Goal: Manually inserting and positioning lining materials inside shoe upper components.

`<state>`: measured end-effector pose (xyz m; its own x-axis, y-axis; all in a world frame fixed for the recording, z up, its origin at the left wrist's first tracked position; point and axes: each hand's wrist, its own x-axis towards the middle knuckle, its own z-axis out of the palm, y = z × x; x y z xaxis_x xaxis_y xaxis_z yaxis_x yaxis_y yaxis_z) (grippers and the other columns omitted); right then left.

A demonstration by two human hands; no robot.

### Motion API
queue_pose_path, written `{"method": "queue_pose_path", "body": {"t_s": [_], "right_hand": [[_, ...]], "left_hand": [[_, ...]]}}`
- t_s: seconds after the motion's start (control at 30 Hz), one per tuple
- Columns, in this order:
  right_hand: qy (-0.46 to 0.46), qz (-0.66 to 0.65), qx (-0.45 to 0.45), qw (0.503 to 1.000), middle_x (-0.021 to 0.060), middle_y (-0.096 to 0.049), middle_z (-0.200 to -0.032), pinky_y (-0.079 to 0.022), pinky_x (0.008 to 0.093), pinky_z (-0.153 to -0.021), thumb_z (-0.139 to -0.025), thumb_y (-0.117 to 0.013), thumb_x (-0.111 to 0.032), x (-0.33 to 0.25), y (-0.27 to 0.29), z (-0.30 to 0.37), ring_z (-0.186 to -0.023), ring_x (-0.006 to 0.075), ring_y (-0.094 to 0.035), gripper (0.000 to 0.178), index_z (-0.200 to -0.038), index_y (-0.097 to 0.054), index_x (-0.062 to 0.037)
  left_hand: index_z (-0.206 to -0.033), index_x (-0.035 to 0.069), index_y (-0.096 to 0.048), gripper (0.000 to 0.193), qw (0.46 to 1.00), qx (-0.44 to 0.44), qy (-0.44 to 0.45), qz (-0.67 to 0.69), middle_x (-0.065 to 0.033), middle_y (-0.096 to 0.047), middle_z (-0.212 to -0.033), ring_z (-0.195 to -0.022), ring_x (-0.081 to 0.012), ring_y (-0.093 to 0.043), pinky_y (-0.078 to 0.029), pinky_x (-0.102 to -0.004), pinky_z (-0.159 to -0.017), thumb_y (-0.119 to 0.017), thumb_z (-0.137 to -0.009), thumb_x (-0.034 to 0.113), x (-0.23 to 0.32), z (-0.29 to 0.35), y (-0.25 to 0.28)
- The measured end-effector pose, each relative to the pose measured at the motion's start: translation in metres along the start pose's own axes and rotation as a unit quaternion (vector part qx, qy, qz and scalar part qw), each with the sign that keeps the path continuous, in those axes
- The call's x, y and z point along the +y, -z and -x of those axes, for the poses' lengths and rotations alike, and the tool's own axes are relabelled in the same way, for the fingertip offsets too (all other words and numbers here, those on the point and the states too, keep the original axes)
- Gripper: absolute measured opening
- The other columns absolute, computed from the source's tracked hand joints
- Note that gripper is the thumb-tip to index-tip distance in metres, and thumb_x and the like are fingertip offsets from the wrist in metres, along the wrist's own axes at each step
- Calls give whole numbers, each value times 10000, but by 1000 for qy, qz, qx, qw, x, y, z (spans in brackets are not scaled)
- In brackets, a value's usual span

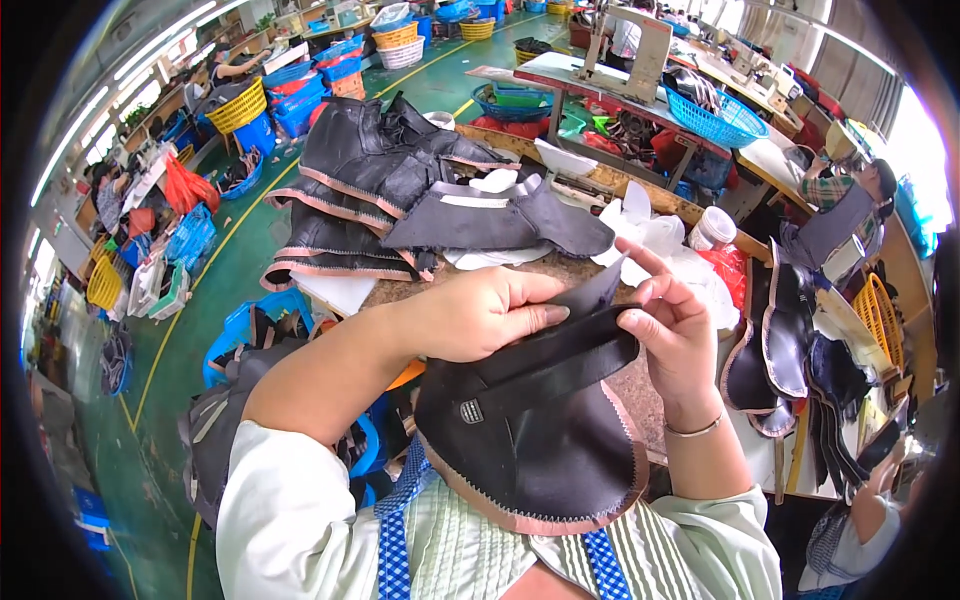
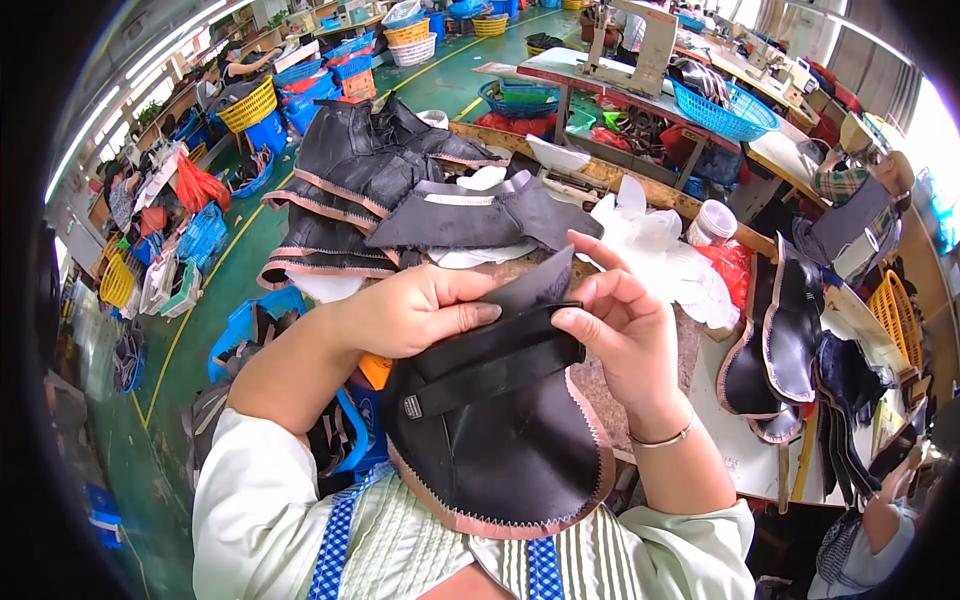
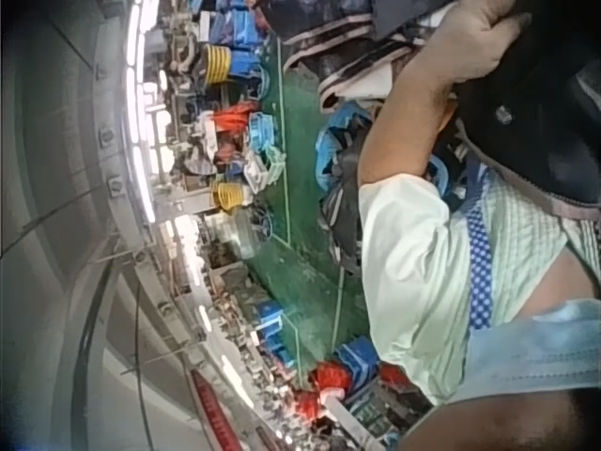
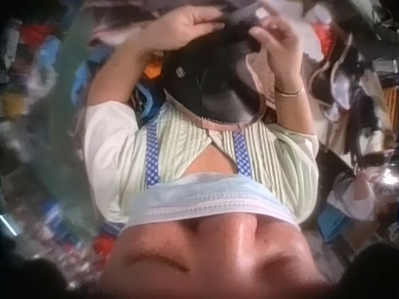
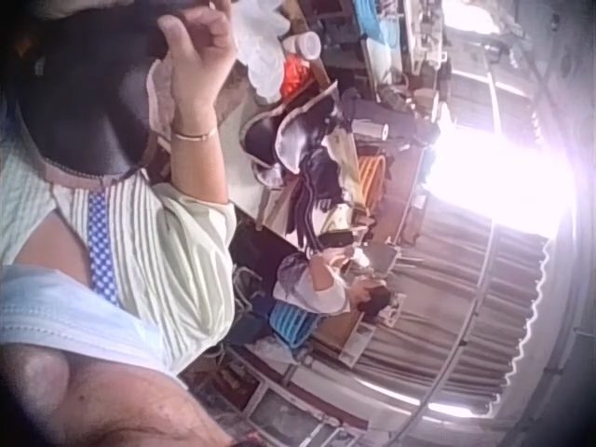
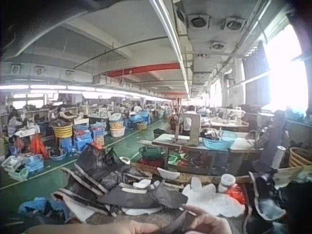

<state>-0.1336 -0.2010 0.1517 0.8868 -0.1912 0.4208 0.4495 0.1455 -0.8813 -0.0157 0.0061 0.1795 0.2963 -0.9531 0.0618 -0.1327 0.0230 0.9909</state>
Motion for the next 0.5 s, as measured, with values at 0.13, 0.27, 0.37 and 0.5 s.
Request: {"method": "queue_pose_path", "body": {"t_s": [0.13, 0.27, 0.37, 0.5], "right_hand": [[-56, -13, -30, 998, 162, -602, -1188, -525, 260, -839, -800, -685, 105, 1, 2, -6, -908, 121, -628, 184, -894, -562, 6], [-40, 39, -29, 998, 113, -634, -1057, -529, 248, -812, -804, -679, 114, 2, 8, 4, -888, 118, -633, 188, -905, -563, 7], [-42, 77, 4, 996, 67, -634, -946, -529, 230, -777, -808, -680, 114, 2, 5, 11, -849, 105, -637, 188, -911, -563, 9], [-9, 69, 75, 995, 50, -647, -894, -518, 201, -737, -803, -692, 109, 5, 3, 16, -809, 87, -633, 181, -906, -577, 14]], "left_hand": [[-1179, 28, -613, 267, 998, -13, -1, -58, -31, -679, -951, -795, -83, -569, -477, -284, -737, -512, -996, 195, 1, 6, 4], [-997, -8, -633, 281, 982, 17, 67, -178, -99, -643, -777, -712, -118, -557, -464, -320, -674, -544, -974, 258, 17, 8, 1], [-908, -11, -630, 319, 980, 21, 65, -187, -92, -614, -702, -668, -121, -533, -450, -323, -634, -554, -968, 293, 5, 10, 3], [-830, -4, -617, 400, 982, 42, 82, -165, -67, -590, -655, -624, -98, -491, -423, -297, -580, -576, -955, 374, 8, 17, 3]]}}
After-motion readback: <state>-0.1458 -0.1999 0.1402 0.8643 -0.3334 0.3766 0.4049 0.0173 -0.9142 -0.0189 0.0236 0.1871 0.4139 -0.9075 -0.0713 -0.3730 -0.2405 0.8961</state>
